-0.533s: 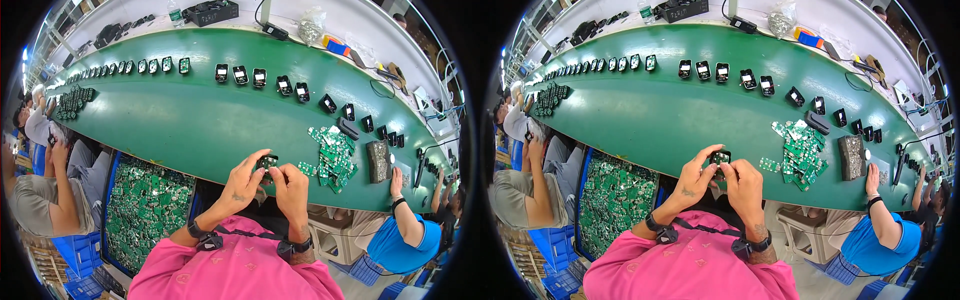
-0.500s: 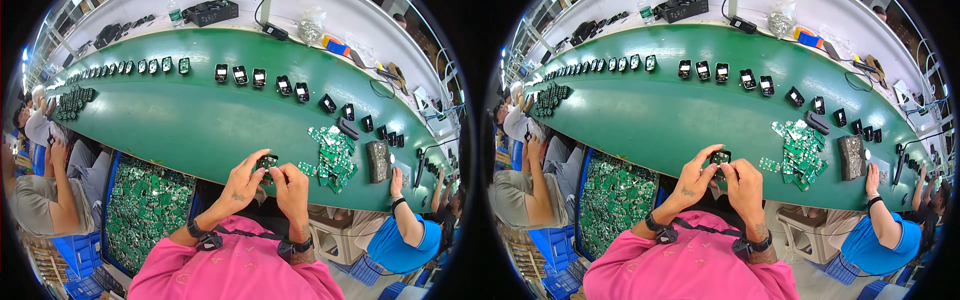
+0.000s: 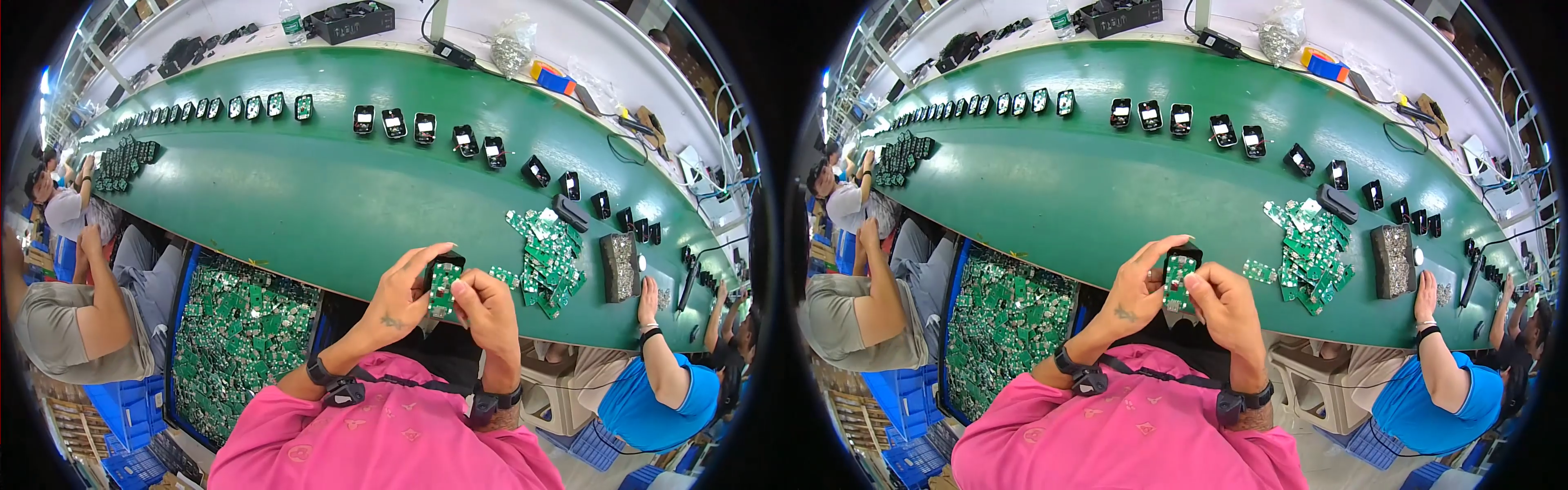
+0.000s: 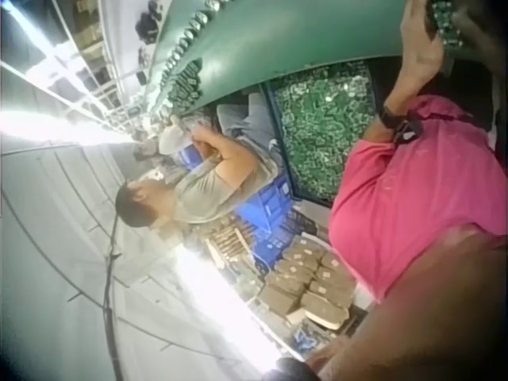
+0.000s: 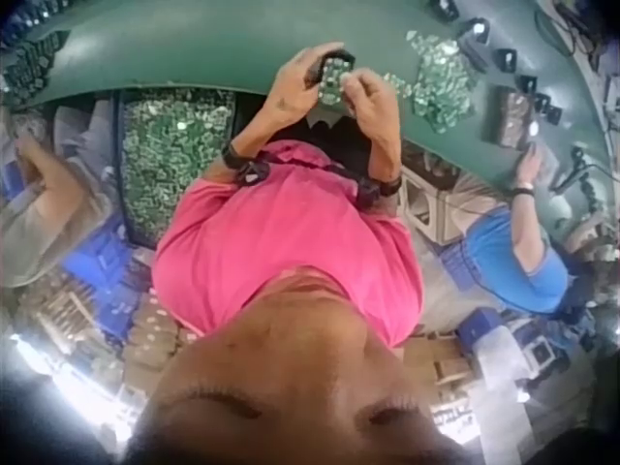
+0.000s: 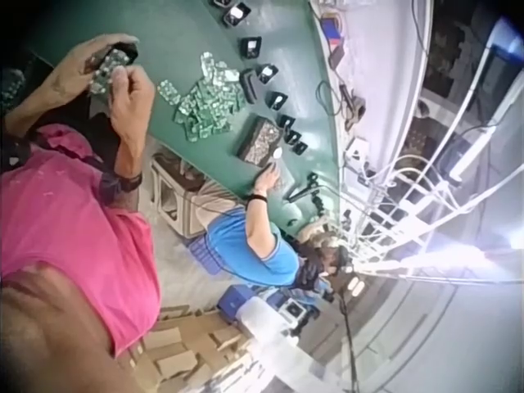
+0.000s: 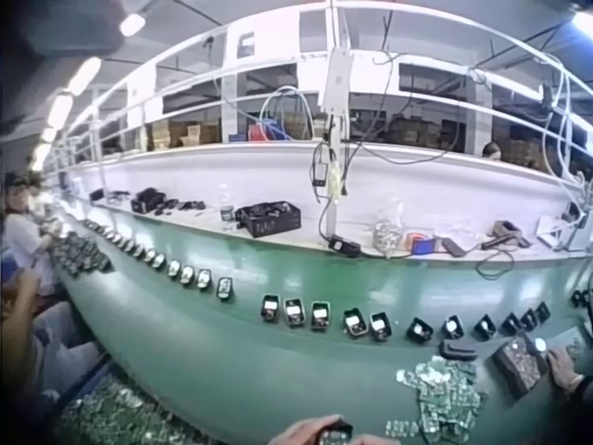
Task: The person picks up a circuit board and a black plastic housing, fits the board into the housing by hand, and places the assembled unit onto the green workbench. They then repeat the process with another circuit board and housing.
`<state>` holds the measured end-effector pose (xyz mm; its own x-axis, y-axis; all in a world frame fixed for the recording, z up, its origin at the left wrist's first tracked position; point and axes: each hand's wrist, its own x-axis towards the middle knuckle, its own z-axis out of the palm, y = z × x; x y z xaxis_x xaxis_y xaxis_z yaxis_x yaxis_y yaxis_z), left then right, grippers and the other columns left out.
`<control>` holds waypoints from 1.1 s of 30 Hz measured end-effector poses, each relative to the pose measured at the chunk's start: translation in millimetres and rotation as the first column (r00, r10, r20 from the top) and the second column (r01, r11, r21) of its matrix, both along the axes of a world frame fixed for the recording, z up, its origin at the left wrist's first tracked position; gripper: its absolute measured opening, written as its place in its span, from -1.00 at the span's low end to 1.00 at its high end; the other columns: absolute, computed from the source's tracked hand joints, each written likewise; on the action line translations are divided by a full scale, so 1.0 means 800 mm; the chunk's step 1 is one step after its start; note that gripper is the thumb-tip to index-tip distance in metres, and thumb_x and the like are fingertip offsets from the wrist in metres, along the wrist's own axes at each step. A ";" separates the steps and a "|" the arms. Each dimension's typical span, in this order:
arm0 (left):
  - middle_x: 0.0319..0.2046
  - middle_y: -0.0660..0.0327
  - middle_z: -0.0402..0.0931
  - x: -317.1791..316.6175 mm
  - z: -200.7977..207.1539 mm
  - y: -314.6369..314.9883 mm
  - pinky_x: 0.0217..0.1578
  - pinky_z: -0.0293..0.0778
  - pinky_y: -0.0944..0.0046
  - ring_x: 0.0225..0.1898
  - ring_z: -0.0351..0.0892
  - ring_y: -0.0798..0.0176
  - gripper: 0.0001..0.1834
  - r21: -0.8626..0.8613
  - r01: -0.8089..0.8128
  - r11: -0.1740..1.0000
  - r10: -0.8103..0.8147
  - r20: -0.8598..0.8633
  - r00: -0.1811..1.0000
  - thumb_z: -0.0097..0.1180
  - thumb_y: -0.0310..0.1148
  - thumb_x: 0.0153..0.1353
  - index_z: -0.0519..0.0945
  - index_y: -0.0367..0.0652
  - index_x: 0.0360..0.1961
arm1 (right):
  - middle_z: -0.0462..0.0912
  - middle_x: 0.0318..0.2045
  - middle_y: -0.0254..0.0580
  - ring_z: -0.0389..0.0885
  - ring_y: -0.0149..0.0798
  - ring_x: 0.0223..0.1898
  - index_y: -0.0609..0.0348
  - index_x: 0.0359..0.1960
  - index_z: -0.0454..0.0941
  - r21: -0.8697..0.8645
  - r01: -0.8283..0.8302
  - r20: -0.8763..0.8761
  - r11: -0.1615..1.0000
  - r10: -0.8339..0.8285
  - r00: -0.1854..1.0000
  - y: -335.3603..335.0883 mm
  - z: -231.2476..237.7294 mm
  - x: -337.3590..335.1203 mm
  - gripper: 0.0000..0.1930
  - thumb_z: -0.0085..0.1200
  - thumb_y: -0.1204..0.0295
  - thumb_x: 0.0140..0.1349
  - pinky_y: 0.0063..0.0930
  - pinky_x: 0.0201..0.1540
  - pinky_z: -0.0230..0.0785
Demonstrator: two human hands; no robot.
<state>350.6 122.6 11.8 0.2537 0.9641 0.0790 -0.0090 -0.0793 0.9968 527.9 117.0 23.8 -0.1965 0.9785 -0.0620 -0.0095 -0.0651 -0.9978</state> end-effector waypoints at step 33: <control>-0.14 0.05 0.56 -0.005 0.011 -0.002 -0.52 0.61 0.35 -0.40 0.65 0.32 -0.64 -0.048 -0.108 0.993 0.106 -0.043 0.993 -0.09 -0.40 0.43 0.41 -0.24 0.20 | 0.56 -0.60 -0.20 0.48 -0.40 -0.59 0.33 -0.45 0.54 0.359 0.161 0.416 0.920 -0.312 0.854 0.003 -0.002 -0.033 -0.78 0.27 0.43 0.23 -0.49 -0.51 0.31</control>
<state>346.8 120.6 20.2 0.1507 0.9883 0.0212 0.0375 -0.0272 0.9989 501.2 119.7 22.0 0.0201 0.9759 0.2173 0.4749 0.1820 -0.8610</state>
